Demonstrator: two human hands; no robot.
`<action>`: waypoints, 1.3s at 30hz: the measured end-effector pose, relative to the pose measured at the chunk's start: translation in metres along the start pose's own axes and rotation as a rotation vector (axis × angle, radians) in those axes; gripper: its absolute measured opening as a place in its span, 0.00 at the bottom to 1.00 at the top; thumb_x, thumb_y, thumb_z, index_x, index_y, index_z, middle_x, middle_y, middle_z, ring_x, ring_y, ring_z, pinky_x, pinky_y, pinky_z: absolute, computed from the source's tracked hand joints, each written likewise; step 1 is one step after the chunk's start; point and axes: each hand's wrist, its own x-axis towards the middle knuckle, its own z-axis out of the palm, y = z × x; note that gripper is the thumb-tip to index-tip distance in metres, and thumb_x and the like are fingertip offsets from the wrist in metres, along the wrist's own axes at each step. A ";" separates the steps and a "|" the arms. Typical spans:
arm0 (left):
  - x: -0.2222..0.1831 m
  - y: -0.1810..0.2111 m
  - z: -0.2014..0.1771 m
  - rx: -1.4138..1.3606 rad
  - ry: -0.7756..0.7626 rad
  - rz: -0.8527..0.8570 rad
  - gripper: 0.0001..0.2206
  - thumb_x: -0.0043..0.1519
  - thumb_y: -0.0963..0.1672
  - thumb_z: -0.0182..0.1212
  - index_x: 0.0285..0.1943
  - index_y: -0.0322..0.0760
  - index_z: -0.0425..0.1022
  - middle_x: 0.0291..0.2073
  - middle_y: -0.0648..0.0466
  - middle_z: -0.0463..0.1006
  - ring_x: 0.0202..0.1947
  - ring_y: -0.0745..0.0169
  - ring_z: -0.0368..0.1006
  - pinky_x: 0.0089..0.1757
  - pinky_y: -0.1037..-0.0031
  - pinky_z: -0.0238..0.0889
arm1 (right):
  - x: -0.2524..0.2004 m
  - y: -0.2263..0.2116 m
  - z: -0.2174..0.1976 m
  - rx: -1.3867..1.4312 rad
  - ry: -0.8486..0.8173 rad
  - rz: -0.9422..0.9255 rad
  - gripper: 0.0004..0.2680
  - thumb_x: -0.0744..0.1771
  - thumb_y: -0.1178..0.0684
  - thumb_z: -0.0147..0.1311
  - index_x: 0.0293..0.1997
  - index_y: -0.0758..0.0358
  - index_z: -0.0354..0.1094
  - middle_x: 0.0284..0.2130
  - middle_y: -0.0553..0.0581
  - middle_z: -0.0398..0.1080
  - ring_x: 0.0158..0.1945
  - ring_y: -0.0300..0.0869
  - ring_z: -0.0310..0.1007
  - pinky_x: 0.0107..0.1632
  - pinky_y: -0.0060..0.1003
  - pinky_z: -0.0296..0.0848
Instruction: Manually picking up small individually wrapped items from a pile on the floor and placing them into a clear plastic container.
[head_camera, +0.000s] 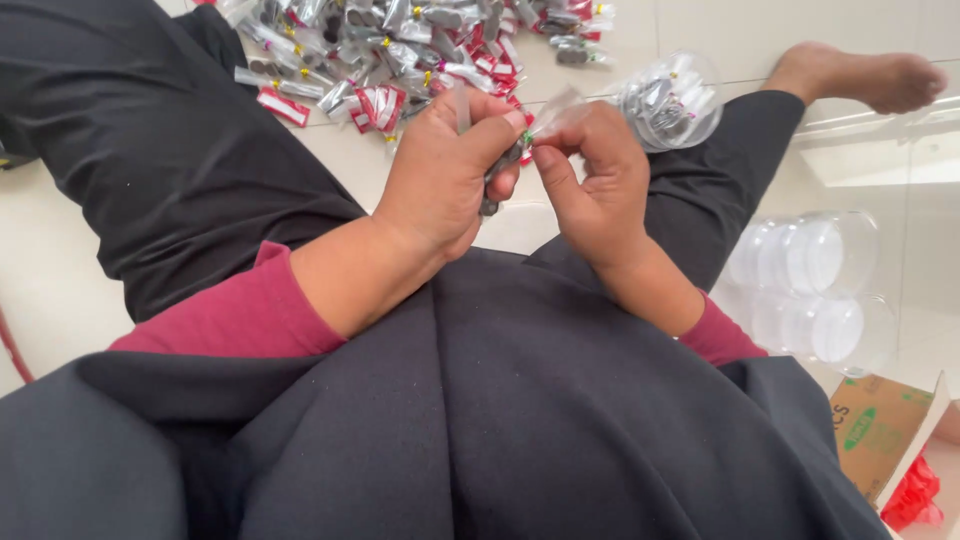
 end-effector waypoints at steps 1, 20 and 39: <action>-0.004 0.001 0.002 0.003 -0.014 0.007 0.04 0.61 0.39 0.60 0.41 0.31 0.71 0.27 0.51 0.72 0.21 0.68 0.66 0.25 0.81 0.58 | -0.004 0.004 -0.001 -0.007 0.009 -0.011 0.03 0.68 0.65 0.54 0.44 0.68 0.67 0.38 0.56 0.64 0.40 0.43 0.61 0.47 0.35 0.63; -0.018 0.000 0.005 0.061 -0.075 0.043 0.05 0.61 0.38 0.61 0.40 0.32 0.70 0.28 0.51 0.73 0.21 0.68 0.66 0.25 0.81 0.59 | -0.021 0.030 -0.013 0.847 -0.151 0.378 0.04 0.69 0.62 0.56 0.47 0.63 0.69 0.42 0.51 0.71 0.43 0.34 0.68 0.52 0.26 0.70; -0.006 -0.013 0.001 0.277 -0.179 -0.093 0.05 0.55 0.35 0.63 0.36 0.29 0.72 0.13 0.54 0.64 0.10 0.67 0.65 0.16 0.82 0.51 | -0.002 0.041 -0.021 -0.060 0.075 -0.467 0.04 0.67 0.57 0.63 0.35 0.64 0.75 0.30 0.58 0.69 0.29 0.47 0.68 0.35 0.41 0.73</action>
